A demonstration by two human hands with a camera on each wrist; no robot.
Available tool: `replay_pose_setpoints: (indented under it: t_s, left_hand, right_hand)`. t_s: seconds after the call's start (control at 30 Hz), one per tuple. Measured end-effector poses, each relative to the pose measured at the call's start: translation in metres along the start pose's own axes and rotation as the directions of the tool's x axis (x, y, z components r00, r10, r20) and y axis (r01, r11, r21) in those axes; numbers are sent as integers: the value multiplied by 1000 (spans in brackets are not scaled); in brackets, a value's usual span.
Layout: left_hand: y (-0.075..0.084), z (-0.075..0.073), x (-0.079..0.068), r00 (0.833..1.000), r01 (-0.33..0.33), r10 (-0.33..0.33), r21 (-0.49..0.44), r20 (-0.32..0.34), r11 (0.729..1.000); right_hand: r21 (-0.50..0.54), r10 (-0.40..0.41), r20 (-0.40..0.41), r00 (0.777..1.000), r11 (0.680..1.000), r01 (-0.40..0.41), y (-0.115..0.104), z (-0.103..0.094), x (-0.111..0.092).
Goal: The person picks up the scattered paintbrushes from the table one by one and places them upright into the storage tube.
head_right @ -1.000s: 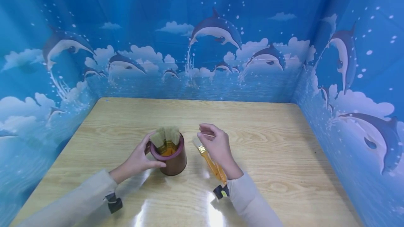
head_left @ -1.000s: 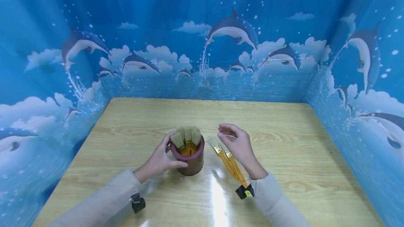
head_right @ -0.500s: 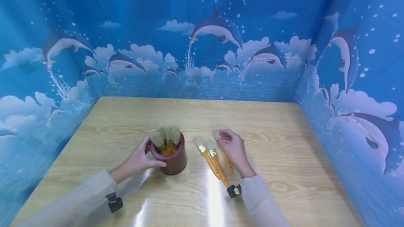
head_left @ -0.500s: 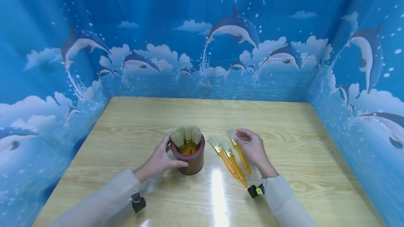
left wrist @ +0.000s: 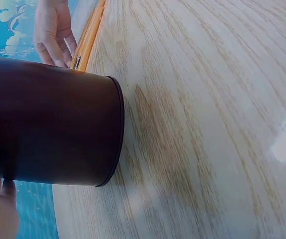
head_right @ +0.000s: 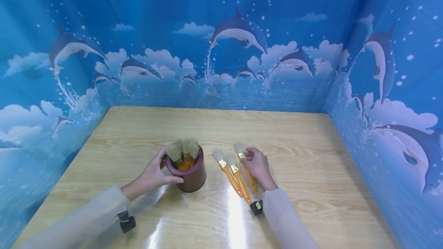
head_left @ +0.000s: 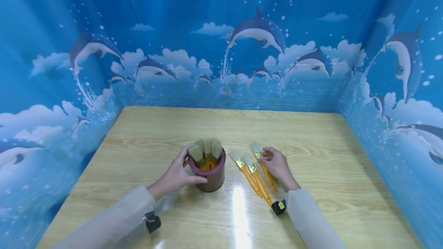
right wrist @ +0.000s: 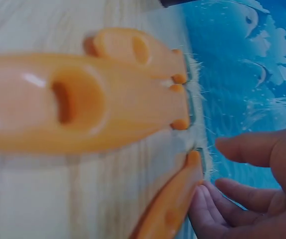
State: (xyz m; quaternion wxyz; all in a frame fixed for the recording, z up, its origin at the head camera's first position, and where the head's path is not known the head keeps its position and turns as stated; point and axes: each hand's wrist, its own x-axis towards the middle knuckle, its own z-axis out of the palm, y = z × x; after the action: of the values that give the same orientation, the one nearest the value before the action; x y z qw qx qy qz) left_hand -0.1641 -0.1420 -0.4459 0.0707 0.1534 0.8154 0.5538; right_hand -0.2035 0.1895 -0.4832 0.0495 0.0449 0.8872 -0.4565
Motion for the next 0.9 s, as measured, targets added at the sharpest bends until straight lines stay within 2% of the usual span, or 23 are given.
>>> replay_pose_setpoints:
  t_s: [0.33,0.6,0.9]
  left_hand:
    - [1,0,-1,1000,9,-9,-6,6,1000]
    - [3,0,-1,1000,20,-20,-19,11,1000]
    - [1,0,-1,1000,-2,3,-17,12,1000]
  right_hand:
    - [-156,-14,-6,1000,988,13,0,3,8]
    - [-173,-26,11,1000,985,27,0,2,11]
    - [-174,-57,1,998,983,56,2,1,10]
